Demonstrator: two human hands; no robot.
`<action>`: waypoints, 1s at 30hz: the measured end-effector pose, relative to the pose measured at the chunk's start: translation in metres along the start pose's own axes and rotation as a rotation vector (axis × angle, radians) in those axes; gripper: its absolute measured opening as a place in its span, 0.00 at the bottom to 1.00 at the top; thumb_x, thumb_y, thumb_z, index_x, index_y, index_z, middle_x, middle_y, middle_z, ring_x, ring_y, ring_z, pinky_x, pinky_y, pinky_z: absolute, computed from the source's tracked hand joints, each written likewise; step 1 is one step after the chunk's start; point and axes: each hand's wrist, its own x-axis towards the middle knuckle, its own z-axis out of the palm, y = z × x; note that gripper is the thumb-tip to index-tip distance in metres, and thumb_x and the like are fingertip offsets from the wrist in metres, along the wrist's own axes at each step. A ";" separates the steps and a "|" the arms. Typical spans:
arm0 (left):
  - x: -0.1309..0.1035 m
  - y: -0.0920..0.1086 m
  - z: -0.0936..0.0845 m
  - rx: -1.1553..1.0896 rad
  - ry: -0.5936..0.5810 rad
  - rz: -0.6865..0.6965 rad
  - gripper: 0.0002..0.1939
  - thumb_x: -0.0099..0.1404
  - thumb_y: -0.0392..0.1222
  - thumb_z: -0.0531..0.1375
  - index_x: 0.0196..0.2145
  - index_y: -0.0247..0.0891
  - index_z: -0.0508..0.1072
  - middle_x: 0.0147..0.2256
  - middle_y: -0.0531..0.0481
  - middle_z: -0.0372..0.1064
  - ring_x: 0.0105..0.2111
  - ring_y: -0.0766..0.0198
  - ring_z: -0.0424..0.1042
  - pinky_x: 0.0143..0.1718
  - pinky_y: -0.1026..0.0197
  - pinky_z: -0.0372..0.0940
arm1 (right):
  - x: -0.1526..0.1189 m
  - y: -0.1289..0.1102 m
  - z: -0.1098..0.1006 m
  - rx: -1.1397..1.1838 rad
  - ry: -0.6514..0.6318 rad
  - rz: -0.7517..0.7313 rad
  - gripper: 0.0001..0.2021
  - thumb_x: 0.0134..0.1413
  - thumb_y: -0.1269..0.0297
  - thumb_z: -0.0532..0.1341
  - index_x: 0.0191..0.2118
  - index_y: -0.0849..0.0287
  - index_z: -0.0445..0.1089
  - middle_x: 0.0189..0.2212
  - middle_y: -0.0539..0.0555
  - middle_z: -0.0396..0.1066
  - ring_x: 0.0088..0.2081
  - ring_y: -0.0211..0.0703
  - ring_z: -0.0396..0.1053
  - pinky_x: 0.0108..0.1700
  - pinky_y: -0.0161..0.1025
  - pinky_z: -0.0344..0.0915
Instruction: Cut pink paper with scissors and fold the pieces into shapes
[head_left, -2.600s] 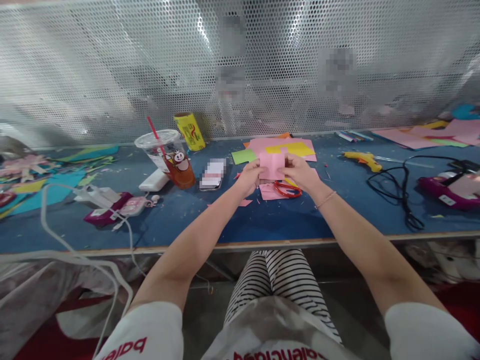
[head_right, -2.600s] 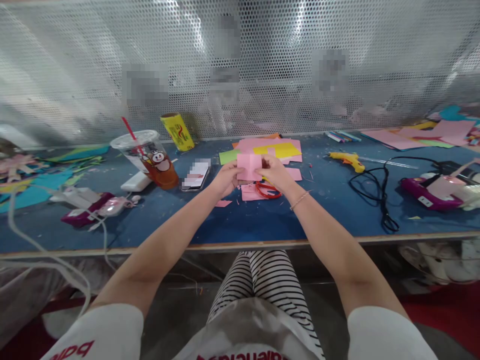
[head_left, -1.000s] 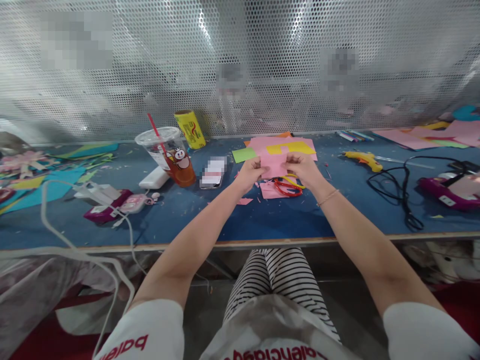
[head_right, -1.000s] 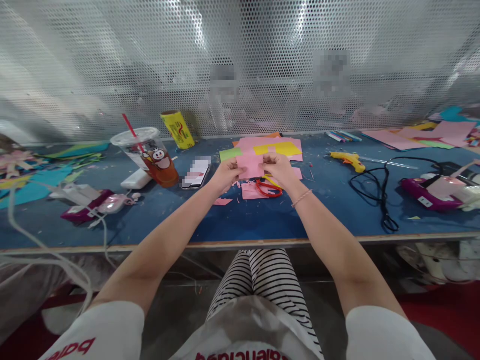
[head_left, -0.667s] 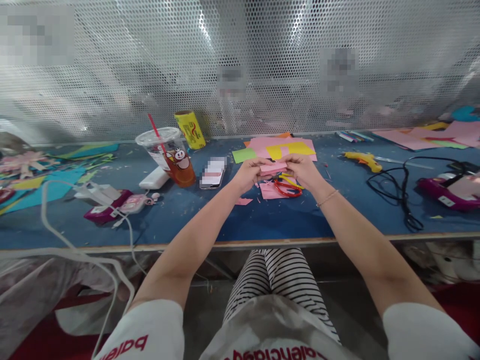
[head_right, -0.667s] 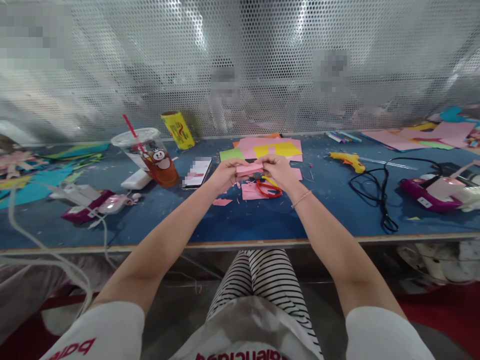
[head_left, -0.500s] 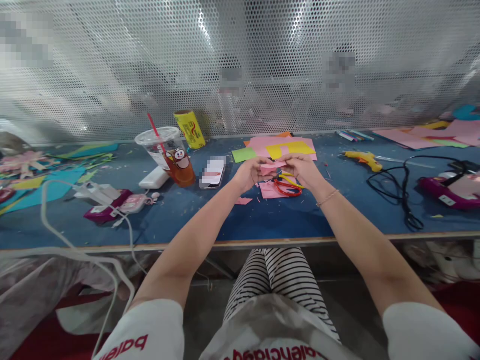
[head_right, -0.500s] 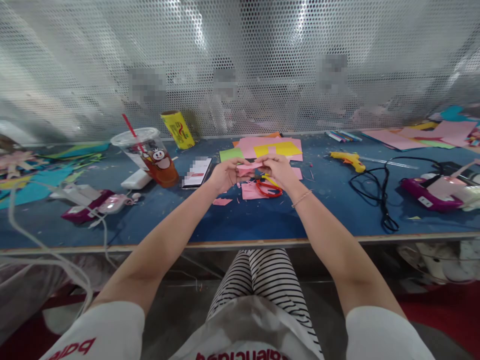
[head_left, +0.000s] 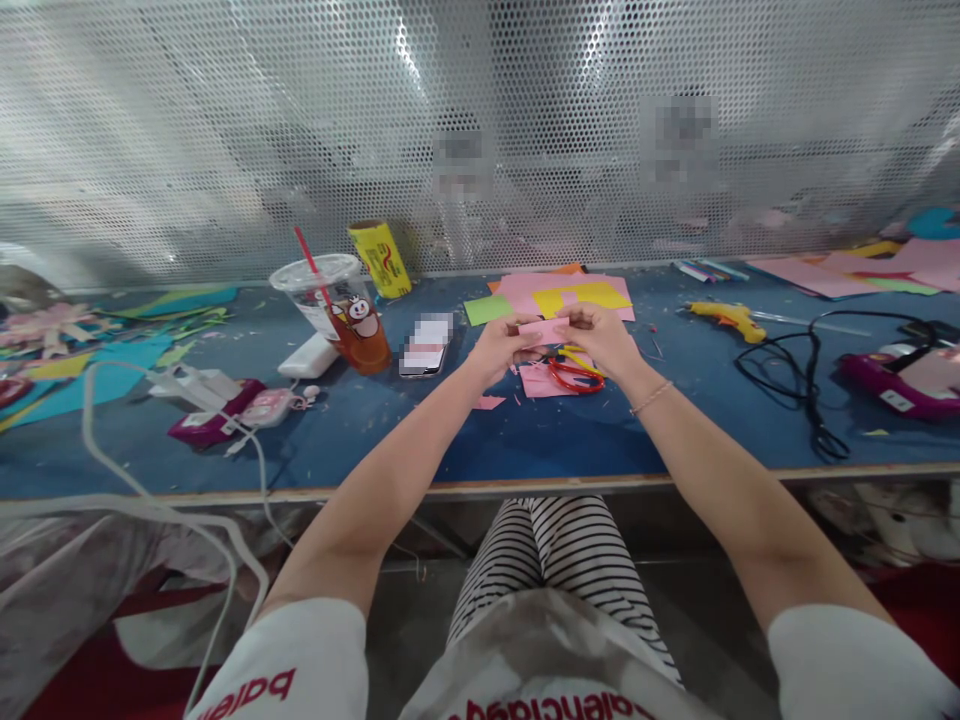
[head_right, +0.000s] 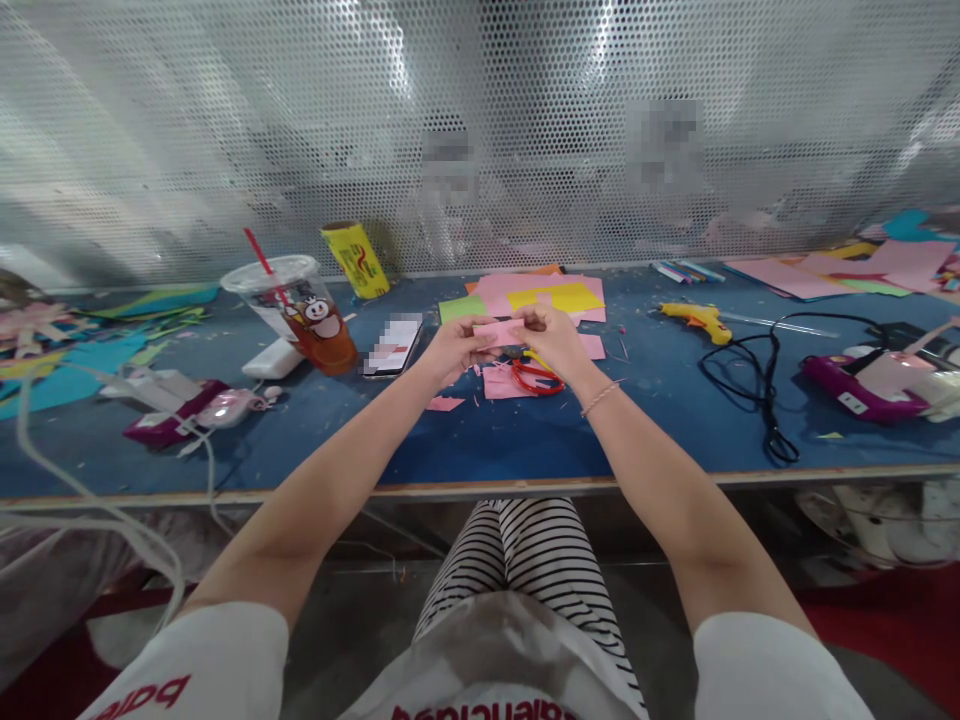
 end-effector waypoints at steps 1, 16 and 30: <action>0.000 0.000 0.000 -0.002 0.008 -0.004 0.17 0.52 0.30 0.63 0.40 0.32 0.68 0.26 0.52 0.70 0.25 0.67 0.74 0.30 0.65 0.70 | 0.001 0.001 0.000 0.001 -0.001 -0.003 0.13 0.35 0.67 0.66 0.33 0.60 0.69 0.30 0.51 0.71 0.31 0.37 0.69 0.38 0.40 0.68; 0.001 0.000 -0.001 0.019 0.034 -0.008 0.10 0.53 0.33 0.64 0.34 0.31 0.69 0.24 0.51 0.71 0.24 0.68 0.74 0.27 0.67 0.69 | 0.002 0.006 -0.003 -0.094 -0.021 -0.086 0.14 0.39 0.63 0.65 0.36 0.59 0.69 0.30 0.52 0.70 0.32 0.38 0.68 0.38 0.41 0.67; 0.003 -0.002 -0.003 0.011 0.036 -0.004 0.11 0.51 0.34 0.65 0.33 0.31 0.70 0.25 0.52 0.71 0.25 0.70 0.74 0.34 0.66 0.70 | -0.001 -0.004 -0.002 -0.142 -0.028 -0.111 0.15 0.38 0.64 0.65 0.36 0.60 0.70 0.30 0.51 0.70 0.32 0.37 0.67 0.39 0.39 0.66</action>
